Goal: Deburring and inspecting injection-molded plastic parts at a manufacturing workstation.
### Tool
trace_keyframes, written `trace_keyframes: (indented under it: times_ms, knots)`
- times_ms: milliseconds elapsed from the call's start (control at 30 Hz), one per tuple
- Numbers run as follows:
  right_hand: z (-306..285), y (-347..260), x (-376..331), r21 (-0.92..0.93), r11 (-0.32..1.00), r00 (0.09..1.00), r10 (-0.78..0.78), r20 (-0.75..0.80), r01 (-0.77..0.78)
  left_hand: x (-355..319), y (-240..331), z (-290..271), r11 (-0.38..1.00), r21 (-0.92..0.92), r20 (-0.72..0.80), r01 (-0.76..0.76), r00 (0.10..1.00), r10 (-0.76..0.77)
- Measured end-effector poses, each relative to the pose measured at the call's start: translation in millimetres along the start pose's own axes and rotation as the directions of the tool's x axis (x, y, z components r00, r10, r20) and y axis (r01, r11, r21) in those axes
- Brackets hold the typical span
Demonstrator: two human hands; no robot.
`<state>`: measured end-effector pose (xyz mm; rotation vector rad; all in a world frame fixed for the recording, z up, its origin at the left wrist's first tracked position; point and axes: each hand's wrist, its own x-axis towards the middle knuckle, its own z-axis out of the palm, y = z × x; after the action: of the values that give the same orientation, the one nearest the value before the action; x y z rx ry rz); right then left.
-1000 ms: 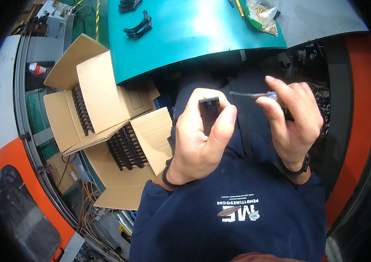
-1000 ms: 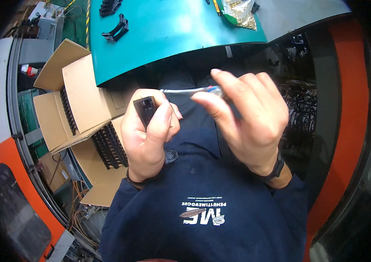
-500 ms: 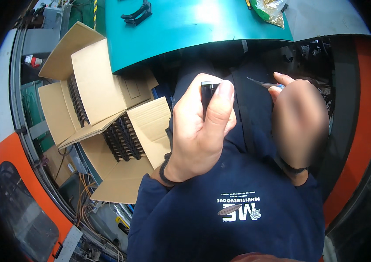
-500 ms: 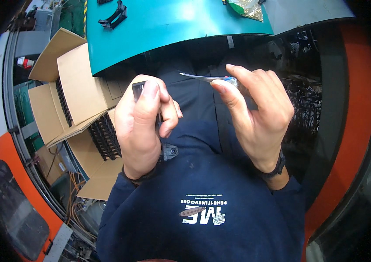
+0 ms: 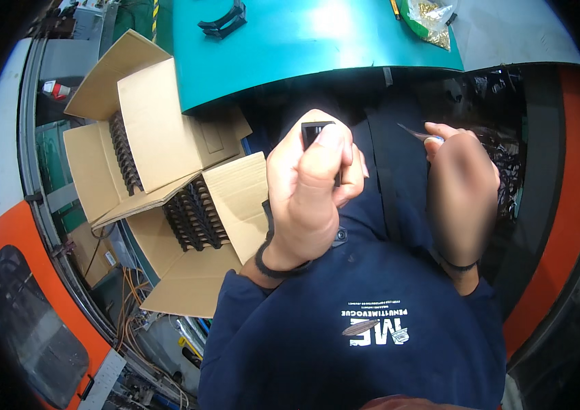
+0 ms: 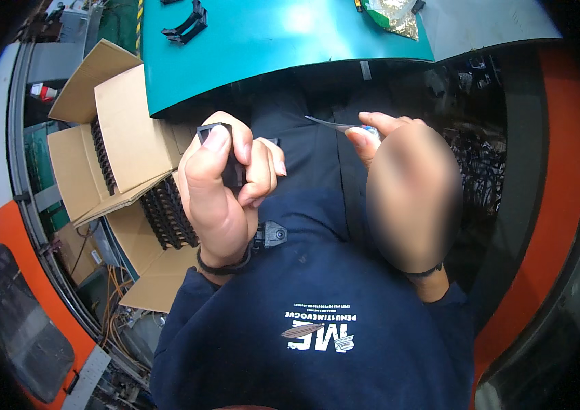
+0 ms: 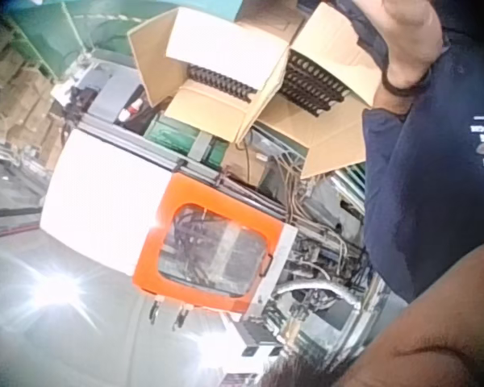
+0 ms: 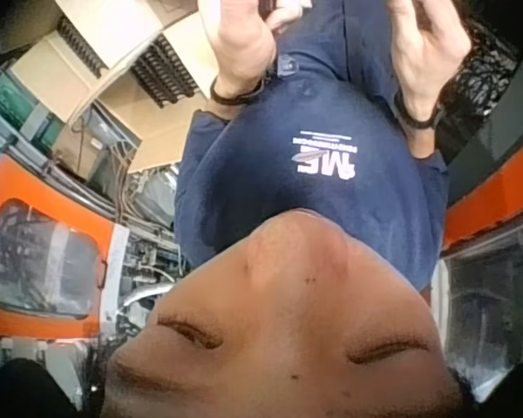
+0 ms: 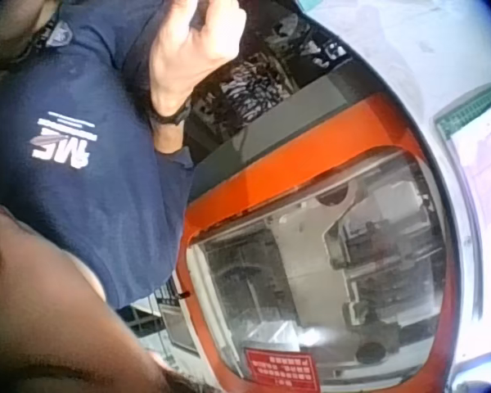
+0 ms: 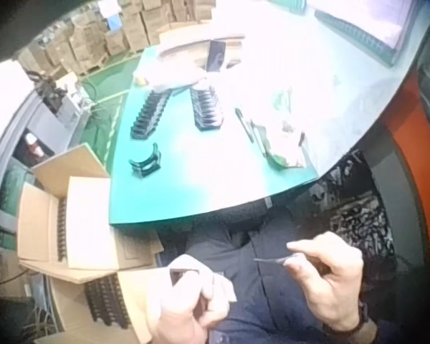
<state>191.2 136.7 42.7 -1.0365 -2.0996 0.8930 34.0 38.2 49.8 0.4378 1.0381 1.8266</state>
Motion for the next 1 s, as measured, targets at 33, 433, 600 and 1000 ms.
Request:
trace_keyframes:
  times_ms: [33,433,600,1000]
  knots:
    - [2,1,0,0.138,0.986,0.994,0.089,0.061,-0.096,3,-4,-4,0.998,-0.057,0.037,-0.029,0.999,0.031]
    - [36,9,-3,0.679,0.117,0.687,0.194,0.7,-0.725,27,-31,-16,0.92,-0.392,0.244,0.018,0.966,0.086]
    - [34,7,3,0.747,0.098,0.736,0.295,0.61,-0.658,23,-39,-21,0.962,-0.272,0.176,-0.041,0.98,0.091]
    - [19,13,10,0.691,0.545,0.865,0.434,0.252,-0.474,37,-27,-20,-0.03,0.724,0.646,-0.689,0.662,0.38]
